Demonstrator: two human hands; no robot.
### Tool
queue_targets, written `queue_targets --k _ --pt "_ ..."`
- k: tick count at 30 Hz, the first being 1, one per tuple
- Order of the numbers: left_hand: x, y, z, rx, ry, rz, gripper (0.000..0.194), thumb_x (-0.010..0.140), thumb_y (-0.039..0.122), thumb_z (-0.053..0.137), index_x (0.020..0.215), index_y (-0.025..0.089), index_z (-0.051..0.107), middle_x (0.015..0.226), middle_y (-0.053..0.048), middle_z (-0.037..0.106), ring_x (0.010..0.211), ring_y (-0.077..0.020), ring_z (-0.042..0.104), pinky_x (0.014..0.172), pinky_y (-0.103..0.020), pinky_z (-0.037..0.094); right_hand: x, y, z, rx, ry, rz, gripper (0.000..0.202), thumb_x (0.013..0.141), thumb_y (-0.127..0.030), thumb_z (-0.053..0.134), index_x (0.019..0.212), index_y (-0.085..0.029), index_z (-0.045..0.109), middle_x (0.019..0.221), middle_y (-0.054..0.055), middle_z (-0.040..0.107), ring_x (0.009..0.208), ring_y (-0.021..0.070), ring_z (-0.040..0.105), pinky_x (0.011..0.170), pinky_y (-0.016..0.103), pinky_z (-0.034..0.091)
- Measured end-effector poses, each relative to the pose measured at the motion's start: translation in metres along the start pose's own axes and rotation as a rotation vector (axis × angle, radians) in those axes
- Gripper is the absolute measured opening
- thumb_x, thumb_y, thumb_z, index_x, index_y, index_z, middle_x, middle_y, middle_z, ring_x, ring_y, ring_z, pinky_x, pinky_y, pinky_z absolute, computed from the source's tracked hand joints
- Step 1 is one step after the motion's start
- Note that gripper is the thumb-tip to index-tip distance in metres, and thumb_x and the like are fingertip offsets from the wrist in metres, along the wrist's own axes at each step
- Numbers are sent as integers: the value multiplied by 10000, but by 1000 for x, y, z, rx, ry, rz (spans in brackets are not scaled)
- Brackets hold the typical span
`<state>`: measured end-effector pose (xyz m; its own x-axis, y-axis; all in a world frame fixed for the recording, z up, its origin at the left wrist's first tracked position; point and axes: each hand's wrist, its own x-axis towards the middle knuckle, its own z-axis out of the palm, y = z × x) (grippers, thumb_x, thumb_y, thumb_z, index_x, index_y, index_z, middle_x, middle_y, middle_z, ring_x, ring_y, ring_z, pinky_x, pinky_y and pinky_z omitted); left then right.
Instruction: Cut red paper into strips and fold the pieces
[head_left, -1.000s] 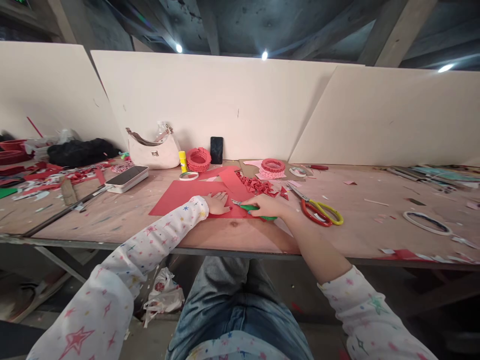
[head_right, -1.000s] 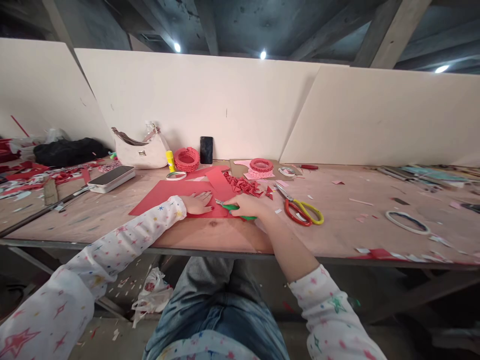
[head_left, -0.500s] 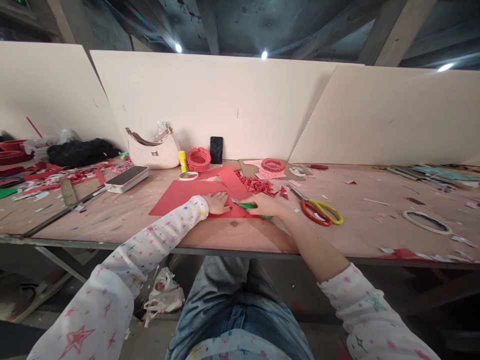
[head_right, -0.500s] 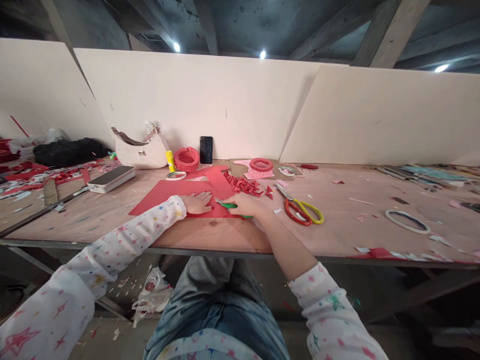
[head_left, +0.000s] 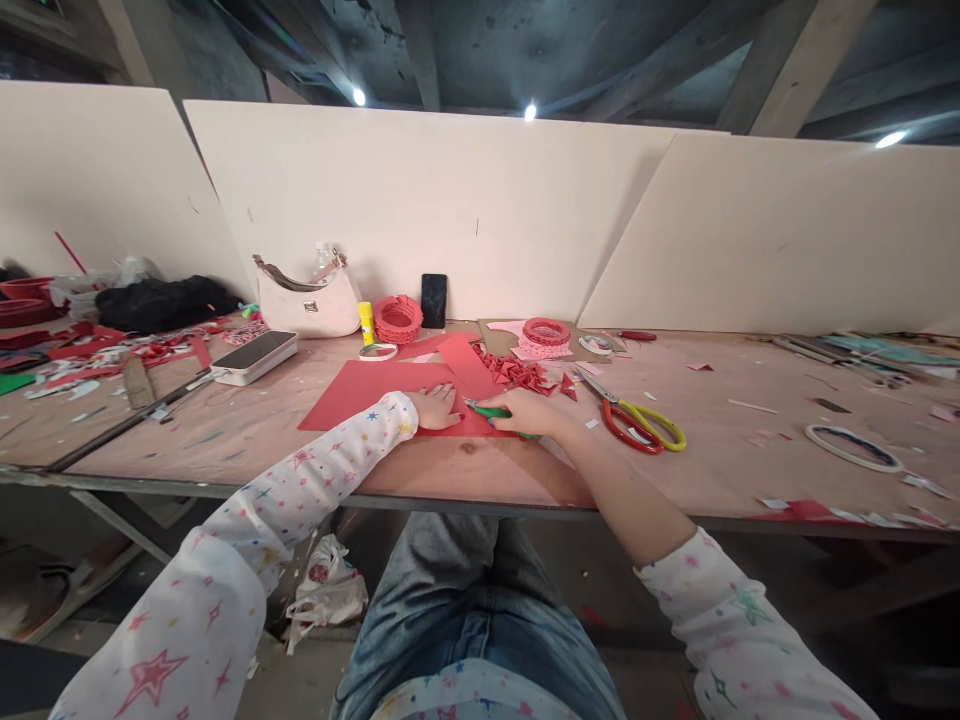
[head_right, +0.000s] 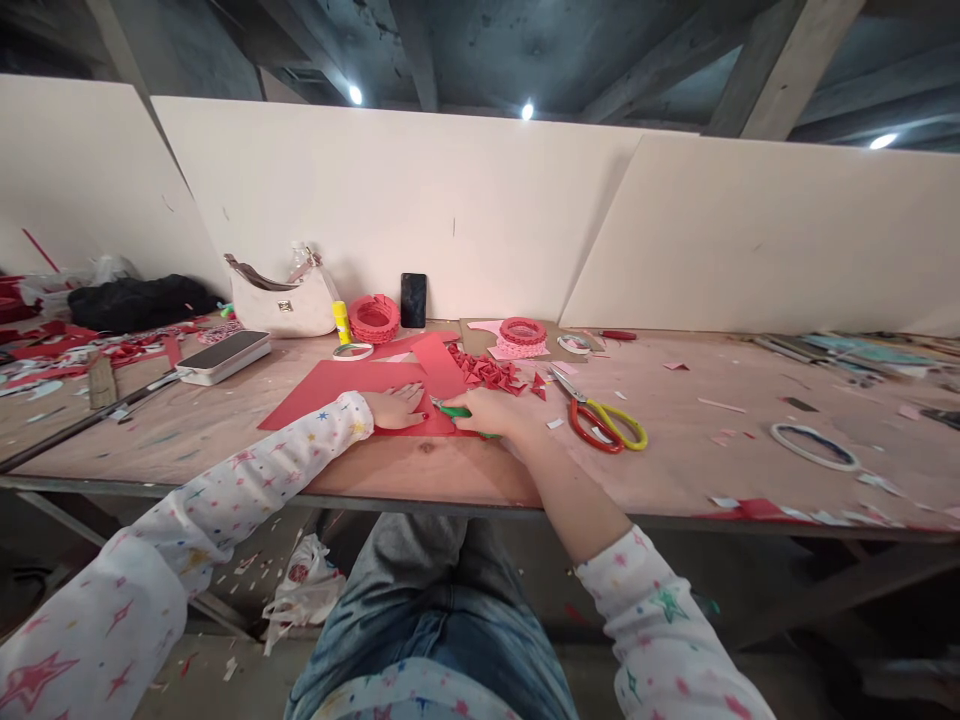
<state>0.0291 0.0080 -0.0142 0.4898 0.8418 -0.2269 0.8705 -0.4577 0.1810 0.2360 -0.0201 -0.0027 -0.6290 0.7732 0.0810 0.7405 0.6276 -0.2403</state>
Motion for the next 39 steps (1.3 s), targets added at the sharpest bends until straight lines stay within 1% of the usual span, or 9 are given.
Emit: queue_targets --k 5,10,13,18,22,29,35,37,39 --pt "-3 4 -1 62 -37 -30 682 848 454 281 1396 71 150 1451 -143 47 1339 -261 56 1061 -457 109 3 -2 1 -12 8 21 442 717 -218 536 1155 -262 584 1000 32 674 733 161 584 614 206 376" --pt "-4 6 -3 48 -40 -27 681 840 457 298 1396 87 163 1449 -146 61 1339 -259 70 1059 -455 118 0 -1 -2 -34 1 22 344 724 -200 490 1026 -211 654 846 26 694 592 129 528 535 208 328" --pt "-3 2 -5 10 -25 -15 705 816 477 336 1384 81 203 1447 -149 89 1335 -272 93 1060 -440 129 -4 -3 -5 -6 -5 19 357 723 -188 472 1036 -208 643 820 15 689 549 112 499 510 205 307" --pt "0 -10 -9 -34 99 91 697 720 539 461 1256 98 401 1358 -192 344 1236 -318 333 985 -406 281 -7 -8 -7 22 16 50 350 726 -189 459 1023 -218 642 822 5 683 551 105 499 518 197 316" --pt "6 -18 -10 -78 163 86 584 656 544 539 1067 130 515 1185 -155 509 1062 -297 479 859 -339 390 -6 -8 -7 58 29 42 382 707 -170 471 1047 -236 633 835 -6 681 616 129 529 563 204 347" --pt "14 -27 -9 -115 378 201 145 729 291 495 781 169 553 939 -82 574 890 -222 527 786 -290 402 -9 -5 -10 68 66 52 399 726 -185 478 1101 -228 605 863 1 673 656 142 533 607 221 369" --pt "13 -28 -23 -359 709 185 131 779 253 448 743 160 534 793 -39 574 727 -162 519 703 -279 411 -7 -5 -6 106 54 -8 344 763 -255 495 1089 -233 607 833 0 665 643 134 531 597 217 369" --pt "12 -27 -27 -530 738 191 155 775 280 471 697 156 521 718 -18 559 666 -140 509 657 -258 411 -5 -5 -4 116 71 -28 326 774 -295 502 1075 -233 610 846 8 662 667 143 545 610 226 380" --pt "11 -24 -27 -713 690 194 197 769 318 494 664 152 511 647 0 534 605 -117 496 599 -235 406 -3 -5 -2 136 140 -5 351 773 -323 520 1101 -220 587 879 28 656 704 156 559 626 238 396"
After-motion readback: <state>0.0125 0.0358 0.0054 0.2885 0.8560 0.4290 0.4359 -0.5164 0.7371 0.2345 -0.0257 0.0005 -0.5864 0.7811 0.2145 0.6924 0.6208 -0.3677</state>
